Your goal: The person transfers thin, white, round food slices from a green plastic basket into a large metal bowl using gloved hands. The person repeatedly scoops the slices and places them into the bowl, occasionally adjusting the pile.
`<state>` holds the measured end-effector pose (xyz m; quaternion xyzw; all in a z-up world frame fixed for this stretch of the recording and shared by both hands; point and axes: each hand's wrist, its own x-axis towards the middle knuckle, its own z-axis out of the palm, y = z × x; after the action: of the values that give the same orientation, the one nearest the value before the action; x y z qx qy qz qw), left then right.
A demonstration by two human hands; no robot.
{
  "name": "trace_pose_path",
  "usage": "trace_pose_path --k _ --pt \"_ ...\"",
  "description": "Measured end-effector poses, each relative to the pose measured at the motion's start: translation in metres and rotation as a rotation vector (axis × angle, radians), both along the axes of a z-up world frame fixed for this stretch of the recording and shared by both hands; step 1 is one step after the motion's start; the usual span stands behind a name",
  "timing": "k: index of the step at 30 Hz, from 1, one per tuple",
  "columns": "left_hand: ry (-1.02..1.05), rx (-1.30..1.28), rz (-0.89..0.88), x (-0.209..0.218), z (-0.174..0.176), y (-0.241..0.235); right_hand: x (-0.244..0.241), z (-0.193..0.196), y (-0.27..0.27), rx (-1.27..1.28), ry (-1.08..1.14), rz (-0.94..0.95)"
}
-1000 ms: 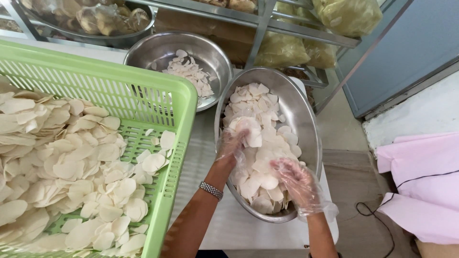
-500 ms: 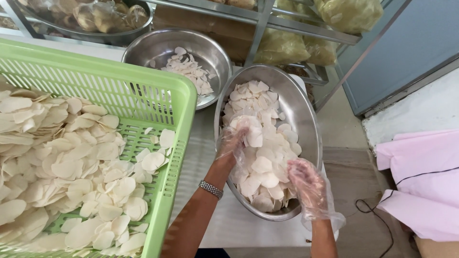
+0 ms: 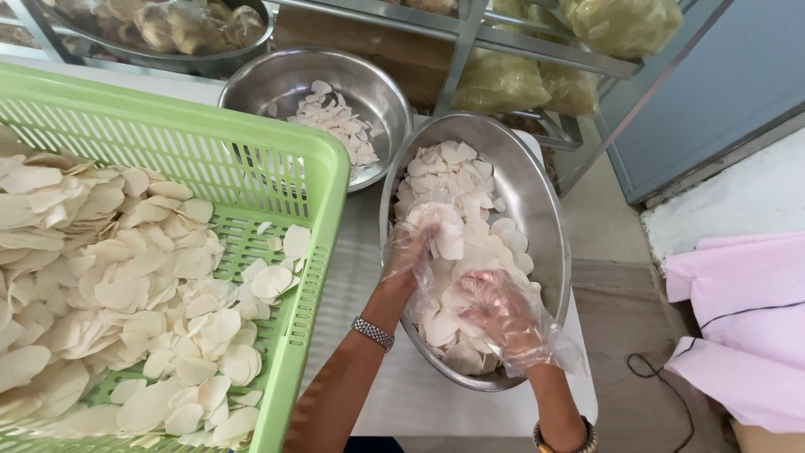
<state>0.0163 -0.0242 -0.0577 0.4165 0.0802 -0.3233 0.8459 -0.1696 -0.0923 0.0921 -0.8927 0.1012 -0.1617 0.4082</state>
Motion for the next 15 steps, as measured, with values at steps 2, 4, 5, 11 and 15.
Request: trace_pose_path --k 2,4,5,11,15 --pt "-0.016 0.002 0.002 0.002 0.000 0.002 0.007 0.003 0.007 -0.007 0.110 -0.042" --pt "-0.031 0.010 -0.009 0.001 -0.005 0.001 0.009 0.005 0.013 -0.008 0.221 -0.097" --pt "-0.022 0.022 0.010 0.001 -0.008 -0.001 0.011 0.005 0.015 -0.014 0.324 -0.152" --pt "-0.081 0.044 0.027 0.004 -0.018 -0.009 0.014 -0.029 -0.008 -0.037 0.479 -0.227" --pt "-0.036 0.004 0.075 0.001 0.001 0.007 0.006 -0.025 0.007 0.169 0.109 -0.336"
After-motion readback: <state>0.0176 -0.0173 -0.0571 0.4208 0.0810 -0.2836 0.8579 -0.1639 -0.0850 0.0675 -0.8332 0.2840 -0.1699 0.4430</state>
